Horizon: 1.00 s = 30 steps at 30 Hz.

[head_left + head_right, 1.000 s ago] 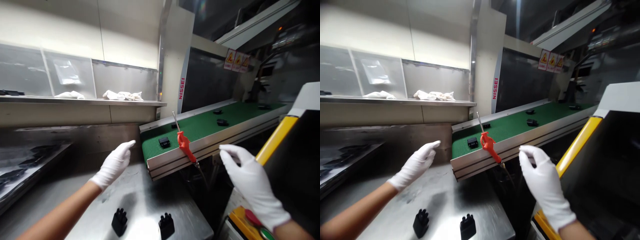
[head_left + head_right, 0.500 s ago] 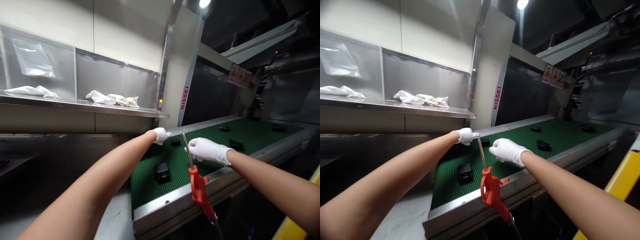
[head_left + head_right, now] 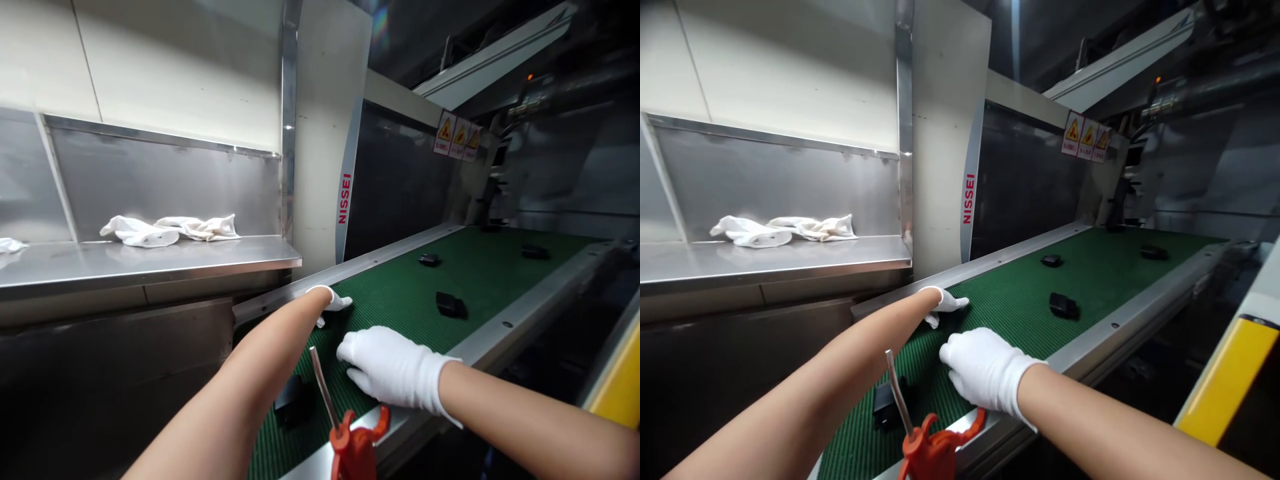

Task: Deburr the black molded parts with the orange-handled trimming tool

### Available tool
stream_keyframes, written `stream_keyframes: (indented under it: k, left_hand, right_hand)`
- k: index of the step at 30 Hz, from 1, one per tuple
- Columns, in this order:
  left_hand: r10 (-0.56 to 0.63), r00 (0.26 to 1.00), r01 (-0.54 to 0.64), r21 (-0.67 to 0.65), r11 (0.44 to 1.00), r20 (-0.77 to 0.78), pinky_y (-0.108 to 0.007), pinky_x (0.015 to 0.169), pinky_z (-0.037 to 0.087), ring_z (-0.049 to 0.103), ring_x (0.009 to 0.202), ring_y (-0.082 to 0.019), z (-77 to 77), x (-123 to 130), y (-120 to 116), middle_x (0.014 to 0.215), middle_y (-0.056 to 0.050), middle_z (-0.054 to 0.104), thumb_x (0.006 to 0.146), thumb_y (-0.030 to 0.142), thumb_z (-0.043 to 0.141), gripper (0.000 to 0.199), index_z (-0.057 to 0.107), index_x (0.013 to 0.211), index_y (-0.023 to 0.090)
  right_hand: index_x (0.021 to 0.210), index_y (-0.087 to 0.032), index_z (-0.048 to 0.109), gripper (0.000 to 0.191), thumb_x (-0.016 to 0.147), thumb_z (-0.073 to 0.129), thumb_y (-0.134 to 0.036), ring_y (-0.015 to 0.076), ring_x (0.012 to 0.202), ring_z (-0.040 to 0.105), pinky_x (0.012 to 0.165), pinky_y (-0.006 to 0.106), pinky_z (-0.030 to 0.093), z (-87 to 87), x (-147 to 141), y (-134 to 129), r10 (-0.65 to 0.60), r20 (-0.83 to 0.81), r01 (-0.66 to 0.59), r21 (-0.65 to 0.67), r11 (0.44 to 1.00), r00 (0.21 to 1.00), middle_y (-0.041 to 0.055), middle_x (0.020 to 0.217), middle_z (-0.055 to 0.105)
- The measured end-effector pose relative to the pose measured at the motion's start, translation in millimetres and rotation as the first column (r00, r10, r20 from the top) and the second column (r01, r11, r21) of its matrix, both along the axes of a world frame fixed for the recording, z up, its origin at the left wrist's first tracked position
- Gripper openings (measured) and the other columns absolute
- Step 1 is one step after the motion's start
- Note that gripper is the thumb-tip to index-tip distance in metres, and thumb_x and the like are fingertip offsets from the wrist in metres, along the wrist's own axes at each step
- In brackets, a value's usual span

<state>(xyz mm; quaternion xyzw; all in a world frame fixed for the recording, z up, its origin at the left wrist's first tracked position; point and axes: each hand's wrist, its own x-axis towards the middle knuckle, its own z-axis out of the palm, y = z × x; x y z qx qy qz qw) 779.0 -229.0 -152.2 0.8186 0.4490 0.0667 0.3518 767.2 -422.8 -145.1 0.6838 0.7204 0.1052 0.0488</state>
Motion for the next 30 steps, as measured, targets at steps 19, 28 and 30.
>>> stream_keyframes:
  k: [19, 28, 30]
  left_hand:
    - [-0.220, 0.914, 0.181, 0.142, 0.973, 0.340, -0.028, 0.064, 0.046, 0.057, 0.069, -0.018, 7.2, -202, 31, 0.071, -0.002, 0.061, 0.070, 0.059, 0.063, 0.042, 0.058, 0.075, 0.017]
    - [-0.125, 0.820, -0.053, 0.291, 0.955, 0.559, -0.024, 0.059, 0.041, 0.046, 0.061, -0.012, -2.8, -256, -28, 0.069, 0.005, 0.053, 0.068, 0.045, 0.069, 0.033, 0.051, 0.078, 0.019]
    - [-0.130, 0.785, -0.064, 0.288, 0.955, 0.606, -0.024, 0.058, 0.041, 0.045, 0.060, -0.011, -0.9, -267, -49, 0.068, 0.005, 0.052, 0.068, 0.045, 0.070, 0.033, 0.052, 0.079, 0.019]
  right_hand:
    - [0.105, -0.029, 0.062, 0.023, 0.088, 0.048, -0.022, 0.0184, 0.064, 0.062, 0.042, 0.030, 0.036, -0.1, -72, 88, 0.630, 0.182, -0.495, -0.472, 0.729, 0.755, -0.0021, 0.098, 0.067]
    - [0.102, -0.020, 0.065, 0.052, 0.051, 0.069, -0.014, 0.0264, 0.074, 0.066, 0.050, 0.029, 0.045, -27.7, -78, 91, 0.210, -0.016, -0.202, -0.360, 0.911, 0.978, 0.0092, 0.103, 0.065]
    - [0.088, -0.016, 0.067, 0.041, 0.047, 0.069, -0.014, 0.0237, 0.067, 0.064, 0.047, 0.026, 0.042, -27.5, -70, 89, 0.103, -0.138, -0.135, -0.248, 0.959, 0.985, 0.0092, 0.091, 0.066]
